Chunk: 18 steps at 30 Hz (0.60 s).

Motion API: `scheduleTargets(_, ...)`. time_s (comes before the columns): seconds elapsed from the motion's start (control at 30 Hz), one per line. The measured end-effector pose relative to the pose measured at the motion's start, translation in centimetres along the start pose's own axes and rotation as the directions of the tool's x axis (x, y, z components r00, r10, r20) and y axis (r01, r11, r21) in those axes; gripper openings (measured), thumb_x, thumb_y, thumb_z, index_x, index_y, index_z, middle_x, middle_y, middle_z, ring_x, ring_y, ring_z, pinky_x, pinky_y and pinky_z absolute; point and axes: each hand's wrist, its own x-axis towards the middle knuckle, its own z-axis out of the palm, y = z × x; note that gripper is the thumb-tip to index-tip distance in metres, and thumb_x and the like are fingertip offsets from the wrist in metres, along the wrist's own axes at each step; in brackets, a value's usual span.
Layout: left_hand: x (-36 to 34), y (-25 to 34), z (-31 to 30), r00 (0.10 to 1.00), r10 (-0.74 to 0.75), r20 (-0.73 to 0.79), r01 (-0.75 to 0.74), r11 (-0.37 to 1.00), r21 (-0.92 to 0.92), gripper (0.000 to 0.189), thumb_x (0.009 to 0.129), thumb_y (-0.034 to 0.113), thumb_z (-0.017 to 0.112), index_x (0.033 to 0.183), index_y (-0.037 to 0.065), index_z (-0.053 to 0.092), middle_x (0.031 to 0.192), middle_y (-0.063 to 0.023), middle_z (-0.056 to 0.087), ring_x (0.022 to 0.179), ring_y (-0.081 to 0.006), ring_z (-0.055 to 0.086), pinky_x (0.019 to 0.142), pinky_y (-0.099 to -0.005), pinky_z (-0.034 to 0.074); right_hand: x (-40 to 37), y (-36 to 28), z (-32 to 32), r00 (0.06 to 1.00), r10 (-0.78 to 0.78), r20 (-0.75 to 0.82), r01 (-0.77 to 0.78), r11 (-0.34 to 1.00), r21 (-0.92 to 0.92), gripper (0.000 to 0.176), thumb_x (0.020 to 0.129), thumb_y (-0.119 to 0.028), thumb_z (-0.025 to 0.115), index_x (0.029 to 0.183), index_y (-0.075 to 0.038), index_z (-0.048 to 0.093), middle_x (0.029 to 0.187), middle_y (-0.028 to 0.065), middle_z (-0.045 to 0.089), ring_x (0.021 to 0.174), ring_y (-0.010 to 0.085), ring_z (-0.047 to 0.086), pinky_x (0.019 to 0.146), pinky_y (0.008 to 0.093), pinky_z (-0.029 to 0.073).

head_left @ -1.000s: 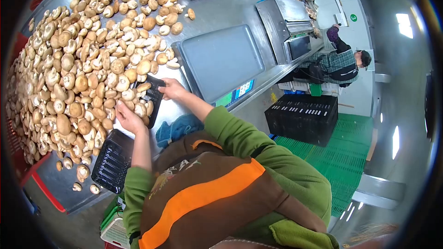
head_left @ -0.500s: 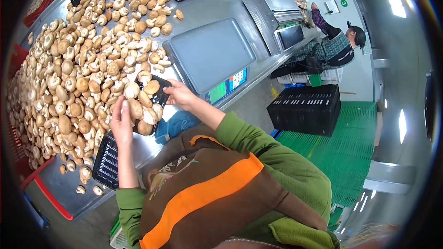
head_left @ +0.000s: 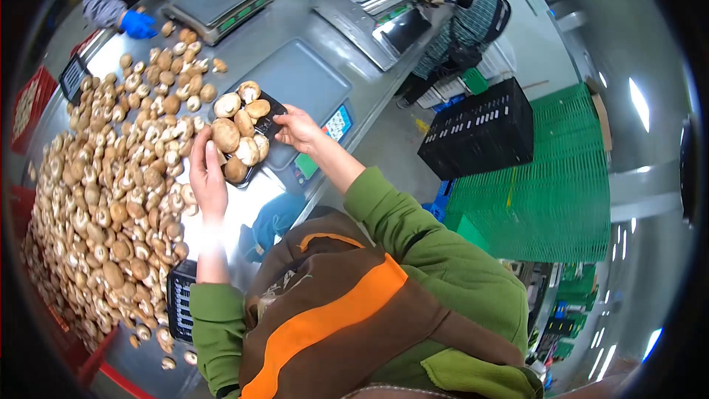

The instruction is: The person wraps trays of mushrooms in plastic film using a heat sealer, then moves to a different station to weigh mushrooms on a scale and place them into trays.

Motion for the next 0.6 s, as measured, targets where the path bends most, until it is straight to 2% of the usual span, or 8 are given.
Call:
scheduleTargets(0.07,1.5,-2.3,1.7,0.998,-0.04,0.054,0.04,0.999,-0.005,0.031,0.093,0.012,0.05,0.121,-0.001,0.054,0.126,-0.0148,0.054,0.12,-0.0232,0.048,0.103,-0.0322,0.034,0.3,-1.2,-1.5,0.994,-0.016,-0.107,0.014,1.0,-0.011,0.034,0.091,-0.007,0.048,0.124,-0.01,0.048,0.09,0.0051,0.063,0.064,0.011,0.06,0.055,0.0229,0.052)
scheduleTargets(0.1,2.0,-2.7,2.4,0.996,0.016,0.087,-0.029,0.989,0.147,0.032,0.089,0.007,0.051,0.119,-0.001,0.055,0.126,-0.0157,0.053,0.12,-0.0249,0.048,0.104,-0.0331,0.034,0.4,-1.7,-2.2,0.989,-0.03,-0.143,0.032,0.999,0.013,0.02,0.09,-0.006,0.051,0.109,-0.009,0.054,0.083,0.003,0.062,0.06,0.0103,0.059,0.053,0.0235,0.053)
scheduleTargets(0.23,3.1,-4.0,4.3,0.981,0.068,0.183,-0.117,0.955,0.273,0.033,0.085,0.002,0.048,0.117,-0.001,0.056,0.127,-0.0169,0.053,0.121,-0.0268,0.047,0.105,-0.0346,0.033,2.1,-2.9,-4.8,0.977,-0.04,-0.211,0.015,0.993,-0.115,0.02,0.09,-0.006,0.052,0.109,-0.01,0.054,0.082,0.0025,0.062,0.061,0.0102,0.059,0.053,0.0243,0.053)
scheduleTargets(0.33,3.5,-4.4,5.1,0.984,0.022,0.179,-0.08,0.943,0.323,0.031,0.088,0.004,0.047,0.117,-0.002,0.056,0.123,-0.0165,0.056,0.117,-0.0249,0.051,0.103,-0.0326,0.035,2.4,-3.9,-5.3,0.939,-0.244,-0.24,-0.011,0.68,-0.733,0.035,0.085,-0.022,0.06,0.113,-0.001,0.054,0.09,0.0173,0.066,0.078,0.0225,0.067,0.059,0.0355,0.055)
scheduleTargets(0.37,3.5,-4.6,5.1,0.988,-0.04,0.147,-0.002,0.962,0.274,0.03,0.089,0.005,0.046,0.117,-0.002,0.056,0.12,-0.016,0.058,0.115,-0.0235,0.053,0.101,-0.0315,0.037,2.3,-4.8,-5.7,0.902,-0.408,-0.142,-0.078,0.169,-0.982,0.049,0.082,-0.038,0.061,0.111,0.002,0.055,0.096,0.0226,0.065,0.092,0.0314,0.065,0.075,0.0445,0.052)
scheduleTargets(0.4,3.4,-4.6,5.1,0.987,-0.106,0.119,0.078,0.971,0.224,0.03,0.091,0.006,0.046,0.117,-0.002,0.056,0.117,-0.0154,0.06,0.112,-0.022,0.055,0.099,-0.0304,0.039,0.9,-6.4,-4.9,0.917,-0.368,-0.156,-0.144,0.059,-0.988,0.055,0.082,-0.049,0.058,0.109,-0.001,0.059,0.1,0.0218,0.065,0.098,0.0366,0.062,0.085,0.0471,0.048)
scheduleTargets(0.47,3.6,-4.5,4.9,0.991,-0.131,0.016,0.126,0.972,0.197,0.028,0.093,0.006,0.046,0.117,-0.003,0.056,0.114,-0.0125,0.062,0.108,-0.0187,0.057,0.095,-0.0281,0.042,0.2,-8.2,-6.0,0.933,-0.329,-0.147,-0.162,-0.017,-0.987,0.051,0.081,-0.05,0.058,0.107,-0.006,0.063,0.103,0.0186,0.065,0.1,0.0339,0.061,0.086,0.0449,0.048)
scheduleTargets(0.6,5.5,-7.0,3.0,0.97,-0.161,-0.183,0.169,0.985,0.032,0.024,0.093,0.007,0.051,0.114,-0.002,0.058,0.11,-0.0115,0.062,0.1,-0.0168,0.061,0.088,-0.0276,0.048,-0.6,-11.5,-10.7,0.961,-0.248,-0.126,-0.111,0.076,-0.991,0.046,0.082,-0.047,0.058,0.109,-0.011,0.064,0.108,0.0131,0.065,0.105,0.0302,0.06,0.089,0.0434,0.046)
